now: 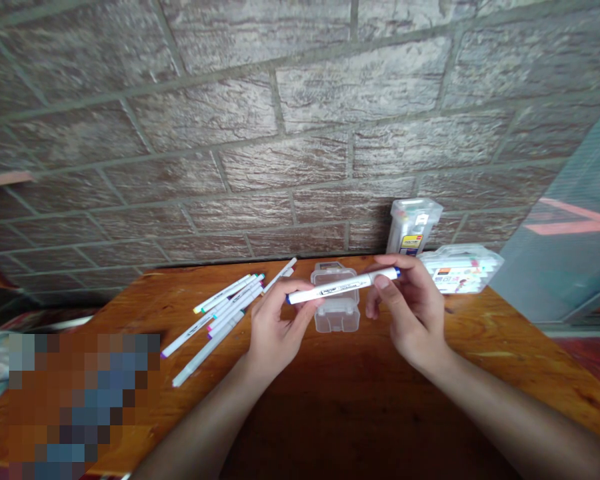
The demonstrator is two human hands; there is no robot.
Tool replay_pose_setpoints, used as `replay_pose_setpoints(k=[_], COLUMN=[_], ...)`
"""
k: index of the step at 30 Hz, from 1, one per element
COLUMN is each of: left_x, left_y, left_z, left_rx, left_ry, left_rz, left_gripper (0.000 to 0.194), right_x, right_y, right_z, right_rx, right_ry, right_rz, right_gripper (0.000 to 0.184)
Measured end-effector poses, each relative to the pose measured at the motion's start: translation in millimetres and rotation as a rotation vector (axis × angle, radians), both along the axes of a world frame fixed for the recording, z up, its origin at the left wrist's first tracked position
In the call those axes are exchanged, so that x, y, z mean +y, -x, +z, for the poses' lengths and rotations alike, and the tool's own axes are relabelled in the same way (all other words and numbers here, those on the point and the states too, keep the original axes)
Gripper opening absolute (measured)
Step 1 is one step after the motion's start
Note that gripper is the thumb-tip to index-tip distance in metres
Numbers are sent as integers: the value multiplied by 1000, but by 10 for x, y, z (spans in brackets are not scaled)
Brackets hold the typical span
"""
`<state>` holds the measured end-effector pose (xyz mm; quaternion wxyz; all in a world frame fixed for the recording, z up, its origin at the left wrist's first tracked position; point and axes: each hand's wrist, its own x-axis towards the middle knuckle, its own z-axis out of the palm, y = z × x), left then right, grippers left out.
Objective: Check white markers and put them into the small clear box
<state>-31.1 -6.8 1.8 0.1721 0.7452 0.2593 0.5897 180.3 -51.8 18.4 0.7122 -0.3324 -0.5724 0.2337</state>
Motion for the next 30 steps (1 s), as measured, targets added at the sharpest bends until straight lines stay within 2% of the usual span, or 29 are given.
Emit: replay_pose_setpoints(k=[12,16,23,26,30], left_x=[11,18,83,100,106], left_y=[-3,-27,-52,-58,-46], left_z=[19,83,89,73,69], left_rx=[5,-54,-188,-200,-234], left_ry=[64,168,312,338,327], left_rz=[5,-20,-92,-113,-106], left_gripper=[17,12,22,24,37], right_x=[-4,-19,-50,-63,-83], right_y=[-4,0,-33,-43,-47], right_z=[25,24,-71,-54,17], right_rx=[-18,-58,-252,-360,-503], right_ry=[-4,-18,-90,-175,-385], right_rz=[3,-17,-96,-181,-299], right_gripper=[16,13,18,22,32])
